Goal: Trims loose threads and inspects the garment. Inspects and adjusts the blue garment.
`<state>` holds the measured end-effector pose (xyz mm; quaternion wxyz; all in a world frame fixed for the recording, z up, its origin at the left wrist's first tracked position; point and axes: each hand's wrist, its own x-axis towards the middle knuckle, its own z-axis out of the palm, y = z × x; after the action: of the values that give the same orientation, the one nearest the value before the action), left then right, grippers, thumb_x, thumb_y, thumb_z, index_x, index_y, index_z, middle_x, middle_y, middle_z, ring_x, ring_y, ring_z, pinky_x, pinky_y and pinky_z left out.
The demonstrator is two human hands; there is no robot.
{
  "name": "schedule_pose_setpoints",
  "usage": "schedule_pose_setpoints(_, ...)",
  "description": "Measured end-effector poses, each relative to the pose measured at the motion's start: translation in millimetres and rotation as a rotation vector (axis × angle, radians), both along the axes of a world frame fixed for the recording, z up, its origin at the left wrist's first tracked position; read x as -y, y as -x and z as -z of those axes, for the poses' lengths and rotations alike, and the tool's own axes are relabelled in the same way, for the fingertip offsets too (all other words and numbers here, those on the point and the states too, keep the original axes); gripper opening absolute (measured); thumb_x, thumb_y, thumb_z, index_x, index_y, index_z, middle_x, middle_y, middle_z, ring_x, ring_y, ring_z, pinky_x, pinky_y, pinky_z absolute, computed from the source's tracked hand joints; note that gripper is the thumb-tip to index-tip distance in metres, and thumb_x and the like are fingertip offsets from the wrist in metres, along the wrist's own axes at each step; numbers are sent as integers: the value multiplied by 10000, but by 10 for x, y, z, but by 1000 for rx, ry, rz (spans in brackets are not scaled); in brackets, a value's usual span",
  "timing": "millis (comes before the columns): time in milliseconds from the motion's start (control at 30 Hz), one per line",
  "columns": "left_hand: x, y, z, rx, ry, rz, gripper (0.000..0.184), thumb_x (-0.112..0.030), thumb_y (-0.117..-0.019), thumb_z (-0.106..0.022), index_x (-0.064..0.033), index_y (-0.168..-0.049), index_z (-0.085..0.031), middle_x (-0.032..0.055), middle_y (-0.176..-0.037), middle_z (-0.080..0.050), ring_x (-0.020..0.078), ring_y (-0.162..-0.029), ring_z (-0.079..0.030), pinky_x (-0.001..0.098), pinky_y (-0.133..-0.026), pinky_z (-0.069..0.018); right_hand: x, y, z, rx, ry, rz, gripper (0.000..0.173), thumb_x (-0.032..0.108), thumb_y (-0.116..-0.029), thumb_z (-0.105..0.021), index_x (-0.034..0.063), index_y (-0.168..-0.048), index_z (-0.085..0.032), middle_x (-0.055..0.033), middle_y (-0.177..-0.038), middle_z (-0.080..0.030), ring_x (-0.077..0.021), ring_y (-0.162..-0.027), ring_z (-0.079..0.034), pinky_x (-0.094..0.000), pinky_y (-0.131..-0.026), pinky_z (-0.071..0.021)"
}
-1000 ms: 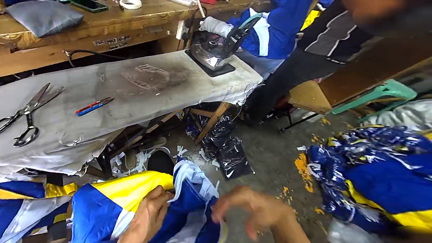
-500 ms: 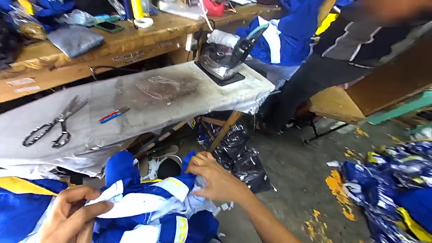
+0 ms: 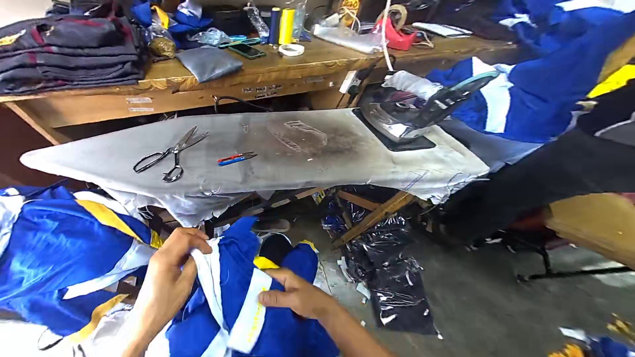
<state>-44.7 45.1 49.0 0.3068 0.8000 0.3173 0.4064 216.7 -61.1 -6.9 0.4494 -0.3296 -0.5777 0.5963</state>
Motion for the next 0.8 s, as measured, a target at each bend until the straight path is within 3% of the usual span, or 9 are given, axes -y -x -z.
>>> schedule_pose_setpoints(100, 122, 262, 159, -468, -5, 67, 446, -86, -827, -729, -29, -1266, -677, 246, -1452, -546, 411, -1284, -583, 568, -992, -533, 14, 97, 78, -85, 495, 127, 273, 145, -1042, -457, 10, -1166, -659, 11, -1036, -708, -17, -966, -653, -249, -914, -539)
schedule_pose_setpoints(167, 315, 265, 98, -374, -52, 223, 468, -257, -890, -712, -118, -1331, -645, 172, -1498, -520, 282, -1351, -542, 424, -1050, -527, -44, 88, 143, -150, 612, 158, 306, 163, -1061, -405, 57, -1182, -666, 25, -1059, -728, -16, -996, -671, -246, -926, -553)
schedule_pose_setpoints(267, 515, 37, 120, -283, -191, 333, 441, -406, -922, -751, -212, -1310, -666, 94, -1392, -610, 238, -1345, -535, 417, -1104, -471, -109, 98, 177, -294, 671, 139, 327, 186, -1086, -373, 99, -1165, -678, 20, -1041, -750, -42, -995, -697, -263, -911, -577)
schedule_pose_setpoints(333, 540, -61, 221, -255, -264, 341, 274, -358, -993, -676, -192, -1206, -725, 54, -1260, -690, 191, -1249, -610, 364, -1059, -504, -138, 105, 149, -289, 670, 128, 323, 208, -1087, -388, 97, -1179, -677, 14, -1055, -749, -51, -1008, -698, -273, -920, -577)
schedule_pose_setpoints(433, 486, -123, 238, -196, -255, 397, 211, -180, -1057, -566, -93, -1009, -751, 35, -1024, -750, 142, -1053, -694, 285, -969, -552, -178, -3, 68, 135, 444, 105, 293, 289, -1044, -501, 98, -1227, -627, 7, -1087, -696, -59, -1014, -660, -299, -914, -557)
schedule_pose_setpoints(500, 468, -170, 212, -194, -206, 418, 230, -183, -1061, -552, -79, -985, -741, 40, -987, -745, 137, -1000, -700, 272, -923, -560, -190, -134, 1, 502, 63, 200, 586, 486, -998, -595, 71, -1410, -551, -60, -1289, -672, -136, -1198, -631, -407, -1030, -519)
schedule_pose_setpoints(633, 370, -337, -36, -35, -30, 451, 211, -179, -1046, -597, -37, -986, -740, 73, -938, -728, 122, -885, -695, 259, -804, -580, -257, -223, -271, 280, -414, -50, 861, 745, -950, -454, 94, -1511, -502, -54, -1522, -542, -172, -1446, -451, -480, -1244, -308)
schedule_pose_setpoints(733, 76, -403, -229, -13, 82, 355, 236, -228, -1036, -617, -43, -960, -741, 31, -879, -705, 58, -792, -657, 217, -722, -568, -280, -70, -256, 130, -307, -78, 417, 378, -955, -704, 60, -1220, -655, 31, -1087, -715, 18, -1029, -645, -217, -920, -543)
schedule_pose_setpoints(800, -277, -347, -332, -115, 112, 192, 237, -258, -1026, -616, -64, -1013, -750, 28, -928, -731, 77, -806, -689, 276, -736, -598, -293, 14, -199, 115, -253, 54, 198, 188, -1003, -649, 31, -1116, -690, 28, -992, -725, 28, -939, -659, -195, -861, -561)
